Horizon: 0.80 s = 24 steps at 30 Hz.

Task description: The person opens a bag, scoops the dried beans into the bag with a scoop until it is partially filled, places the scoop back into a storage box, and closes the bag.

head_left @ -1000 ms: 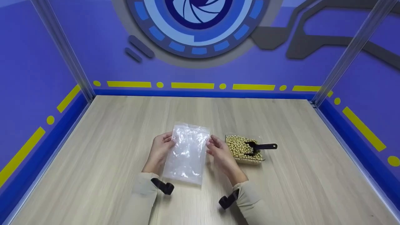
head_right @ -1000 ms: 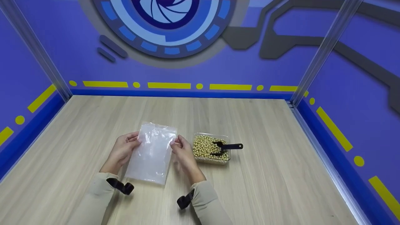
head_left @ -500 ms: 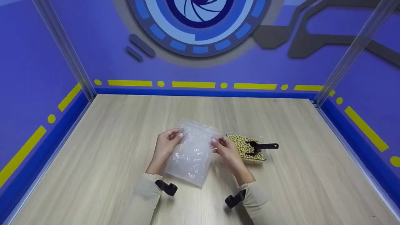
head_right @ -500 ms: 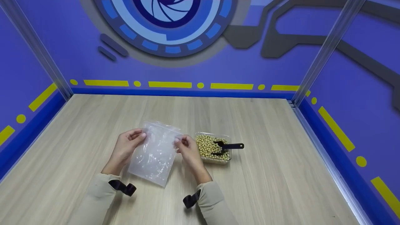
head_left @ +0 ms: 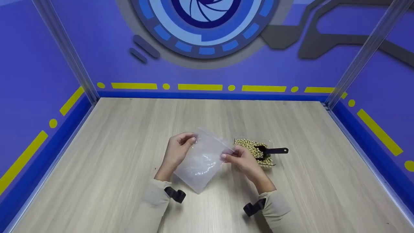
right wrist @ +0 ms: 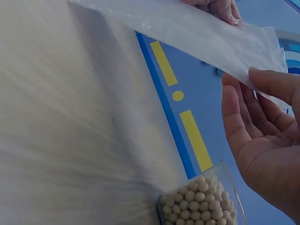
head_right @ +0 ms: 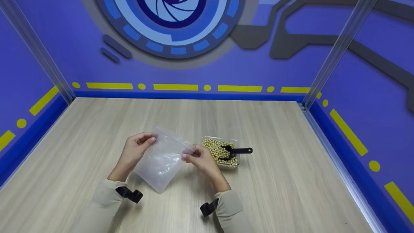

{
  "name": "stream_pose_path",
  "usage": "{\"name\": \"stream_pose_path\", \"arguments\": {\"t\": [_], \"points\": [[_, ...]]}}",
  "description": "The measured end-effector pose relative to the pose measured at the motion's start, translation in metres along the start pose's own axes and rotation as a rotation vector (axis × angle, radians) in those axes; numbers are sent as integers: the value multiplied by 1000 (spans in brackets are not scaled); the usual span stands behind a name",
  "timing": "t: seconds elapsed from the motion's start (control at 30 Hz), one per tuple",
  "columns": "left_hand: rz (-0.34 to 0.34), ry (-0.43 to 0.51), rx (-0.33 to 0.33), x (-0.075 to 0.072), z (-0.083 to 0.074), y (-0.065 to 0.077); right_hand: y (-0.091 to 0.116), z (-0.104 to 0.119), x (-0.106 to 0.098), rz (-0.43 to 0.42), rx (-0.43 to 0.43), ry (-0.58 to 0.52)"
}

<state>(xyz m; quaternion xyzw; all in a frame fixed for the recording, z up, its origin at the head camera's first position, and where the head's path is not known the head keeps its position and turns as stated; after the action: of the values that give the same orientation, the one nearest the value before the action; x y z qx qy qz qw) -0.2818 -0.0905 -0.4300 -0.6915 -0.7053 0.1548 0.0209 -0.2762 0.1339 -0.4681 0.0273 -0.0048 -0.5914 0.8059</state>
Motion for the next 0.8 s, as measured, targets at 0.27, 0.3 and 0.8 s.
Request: {"name": "stream_pose_path", "arguments": {"t": [0.27, 0.3, 0.8], "points": [[77, -37, 73, 6, -10, 2, 9, 7, -11, -3, 4, 130], [86, -45, 80, 7, -10, 2, 9, 8, -11, 2, 2, 114], [181, -79, 152, 15, -7, 0, 11, 17, -10, 15, -23, 82]]}}
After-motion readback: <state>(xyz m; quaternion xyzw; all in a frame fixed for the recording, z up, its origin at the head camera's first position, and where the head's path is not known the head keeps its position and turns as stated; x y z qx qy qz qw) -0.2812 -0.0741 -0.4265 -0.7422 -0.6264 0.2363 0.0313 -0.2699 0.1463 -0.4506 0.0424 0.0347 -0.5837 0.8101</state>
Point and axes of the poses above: each hand's wrist, its own y-axis away from the middle knuckle, its own x-axis out of the palm, z = x × y, the point moved 5 cm from there along -y, towards the middle knuckle, and after that the axes turned 2 degrees about x, right-handed, at the moved point
